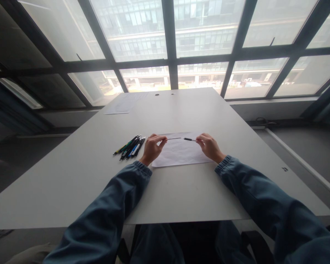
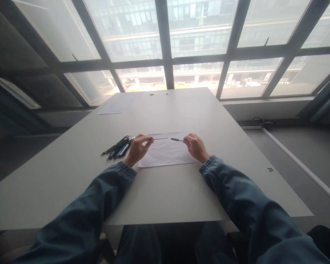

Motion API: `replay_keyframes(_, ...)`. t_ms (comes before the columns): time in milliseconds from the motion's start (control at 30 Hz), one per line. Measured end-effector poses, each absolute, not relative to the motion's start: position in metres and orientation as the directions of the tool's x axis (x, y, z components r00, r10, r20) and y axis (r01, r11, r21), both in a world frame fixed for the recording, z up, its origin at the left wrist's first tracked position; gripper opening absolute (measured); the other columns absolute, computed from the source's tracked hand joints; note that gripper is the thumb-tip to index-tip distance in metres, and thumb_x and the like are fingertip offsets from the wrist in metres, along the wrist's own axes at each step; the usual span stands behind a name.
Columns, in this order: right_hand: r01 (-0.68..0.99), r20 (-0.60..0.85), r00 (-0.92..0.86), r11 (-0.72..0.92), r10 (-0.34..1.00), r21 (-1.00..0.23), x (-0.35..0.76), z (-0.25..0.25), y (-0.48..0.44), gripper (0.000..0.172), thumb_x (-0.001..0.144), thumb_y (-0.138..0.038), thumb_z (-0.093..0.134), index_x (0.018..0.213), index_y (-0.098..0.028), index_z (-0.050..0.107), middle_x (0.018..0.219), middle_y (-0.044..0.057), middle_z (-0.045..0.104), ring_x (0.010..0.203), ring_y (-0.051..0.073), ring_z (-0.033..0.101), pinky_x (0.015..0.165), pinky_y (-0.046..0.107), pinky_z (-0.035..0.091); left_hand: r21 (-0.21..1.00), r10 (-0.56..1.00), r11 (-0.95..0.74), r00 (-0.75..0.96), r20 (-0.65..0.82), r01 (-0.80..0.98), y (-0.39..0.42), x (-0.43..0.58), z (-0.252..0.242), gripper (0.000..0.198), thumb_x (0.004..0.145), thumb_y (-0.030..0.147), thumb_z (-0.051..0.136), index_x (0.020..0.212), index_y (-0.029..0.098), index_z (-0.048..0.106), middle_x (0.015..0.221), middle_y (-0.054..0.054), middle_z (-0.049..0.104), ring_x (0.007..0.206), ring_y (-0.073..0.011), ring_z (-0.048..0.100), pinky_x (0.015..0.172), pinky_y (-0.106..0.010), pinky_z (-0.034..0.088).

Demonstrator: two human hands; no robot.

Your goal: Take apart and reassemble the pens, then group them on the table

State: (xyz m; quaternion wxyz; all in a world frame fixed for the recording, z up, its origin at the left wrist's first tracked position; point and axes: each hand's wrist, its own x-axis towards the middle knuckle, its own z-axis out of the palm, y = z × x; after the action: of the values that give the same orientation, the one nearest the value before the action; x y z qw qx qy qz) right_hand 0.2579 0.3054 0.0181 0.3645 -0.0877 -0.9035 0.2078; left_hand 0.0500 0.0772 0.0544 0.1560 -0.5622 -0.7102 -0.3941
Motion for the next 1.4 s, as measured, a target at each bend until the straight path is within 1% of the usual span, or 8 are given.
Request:
replay_keyframes(233,-0.003,0.621,-0.707,0.876,0.339,-0.482,0.257,0.016,0.305,0.012,0.097,-0.024,0.057,0.09,-0.021,0.066,0.09,0.007,0.066,0.085,0.022,0.06,0.078,0.034,0.048,0.381,0.672,0.05,-0.313,0.671,0.923,0.078,0.049,0.053,0.017,0.095,0.031,0.061,0.089,0.023,0.075,0.084,-0.003,0.076,0.082,-0.0205,0.063,0.082,-0.034,0.049)
replay_keyframes(700,0.004,0.612,-0.7,0.86,0.367,-0.51,0.258,0.016,0.304,0.012,0.097,-0.022,0.056,0.091,-0.021,0.066,0.09,0.006,0.065,0.083,0.021,0.06,0.075,0.032,0.046,0.367,0.669,0.056,-0.307,0.677,0.929,0.077,0.049,0.054,0.019,0.096,0.033,0.06,0.089,0.022,0.074,0.084,-0.002,0.076,0.082,-0.02,0.063,0.083,-0.034,0.049)
replay_keyframes(800,-0.003,0.62,-0.703,0.871,0.348,-0.492,0.258,0.018,0.303,0.012,0.097,-0.022,0.056,0.09,-0.021,0.066,0.09,0.006,0.065,0.085,0.021,0.06,0.077,0.033,0.047,0.351,0.688,0.066,-0.297,0.662,0.934,0.077,0.05,0.054,0.021,0.097,0.034,0.059,0.09,0.022,0.074,0.085,-0.003,0.076,0.083,-0.0203,0.063,0.083,-0.034,0.048)
replay_keyframes(1133,-0.011,0.616,-0.753,0.931,0.231,-0.364,0.26,0.029,0.288,0.009,0.099,-0.022,0.056,0.094,-0.021,0.064,0.094,0.007,0.068,0.088,0.022,0.06,0.08,0.033,0.046,0.303,0.722,0.063,-0.253,0.644,0.951,0.082,0.061,0.05,0.02,0.097,0.034,0.06,0.092,0.023,0.075,0.087,-0.003,0.076,0.087,-0.0208,0.064,0.086,-0.036,0.046)
replay_keyframes(1400,-0.05,0.62,-0.764,0.943,0.177,-0.33,0.257,0.032,0.277,0.012,0.099,-0.022,0.056,0.091,-0.02,0.064,0.089,0.007,0.068,0.084,0.021,0.059,0.078,0.032,0.044,0.296,0.738,0.041,-0.228,0.635,0.954,0.086,0.073,0.052,0.02,0.096,0.035,0.061,0.091,0.023,0.076,0.085,-0.002,0.077,0.087,-0.0206,0.064,0.085,-0.036,0.045)
